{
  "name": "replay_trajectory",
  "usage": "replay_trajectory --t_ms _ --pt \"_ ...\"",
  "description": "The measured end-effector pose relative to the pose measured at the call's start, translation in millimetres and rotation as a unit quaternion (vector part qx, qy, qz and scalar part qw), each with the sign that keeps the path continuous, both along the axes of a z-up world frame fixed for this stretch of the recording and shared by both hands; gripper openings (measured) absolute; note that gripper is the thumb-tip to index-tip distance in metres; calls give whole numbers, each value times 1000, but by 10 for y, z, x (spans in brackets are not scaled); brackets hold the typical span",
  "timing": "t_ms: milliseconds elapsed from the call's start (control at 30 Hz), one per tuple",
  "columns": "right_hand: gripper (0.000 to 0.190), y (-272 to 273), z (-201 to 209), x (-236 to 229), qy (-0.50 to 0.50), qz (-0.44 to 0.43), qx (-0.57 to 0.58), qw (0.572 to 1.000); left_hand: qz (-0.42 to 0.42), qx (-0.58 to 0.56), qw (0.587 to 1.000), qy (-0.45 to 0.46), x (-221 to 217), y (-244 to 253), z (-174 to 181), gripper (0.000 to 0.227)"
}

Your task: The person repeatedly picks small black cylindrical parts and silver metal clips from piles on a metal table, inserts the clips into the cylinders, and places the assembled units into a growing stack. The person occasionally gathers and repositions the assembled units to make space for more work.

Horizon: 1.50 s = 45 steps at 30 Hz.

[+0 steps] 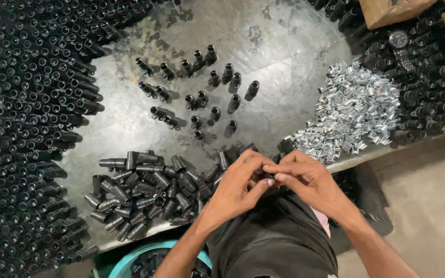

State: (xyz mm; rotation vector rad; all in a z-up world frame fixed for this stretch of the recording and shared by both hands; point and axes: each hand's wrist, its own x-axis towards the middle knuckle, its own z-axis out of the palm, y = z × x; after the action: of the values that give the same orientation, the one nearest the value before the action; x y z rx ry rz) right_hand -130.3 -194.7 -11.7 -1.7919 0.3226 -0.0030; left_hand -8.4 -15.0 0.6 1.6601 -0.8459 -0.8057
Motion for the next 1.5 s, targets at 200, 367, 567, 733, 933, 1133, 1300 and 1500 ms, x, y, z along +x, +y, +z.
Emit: replay_trajectory --t_ms 200,367,567,733,933,1133,1300,1500 --pt "14 -810 -100 218 30 -37 -487 872 111 50 915 -384 301 -488 -230 28" --pt "19 -1048 -445 475 114 15 -519 847 128 142 833 -520 732 -919 -548 23" --pt "21 -1135 -625 484 43 78 -499 862 52 239 849 -468 144 -577 -573 42" --pt "14 -1174 -591 581 28 71 -373 925 100 231 906 -339 79 -542 -475 39" --pt "17 -817 -340 600 -1 56 -98 994 218 12 975 -44 -61 -367 -185 33" --pt "17 -460 -156 500 -84 46 -91 991 307 15 945 -110 -362 -529 -174 33" --pt "18 -322 -62 350 -157 30 -200 967 315 11 937 -149 -511 -512 -254 41" --pt "32 -211 -108 205 -158 86 -106 978 375 -12 926 -37 -767 -444 -356 42"
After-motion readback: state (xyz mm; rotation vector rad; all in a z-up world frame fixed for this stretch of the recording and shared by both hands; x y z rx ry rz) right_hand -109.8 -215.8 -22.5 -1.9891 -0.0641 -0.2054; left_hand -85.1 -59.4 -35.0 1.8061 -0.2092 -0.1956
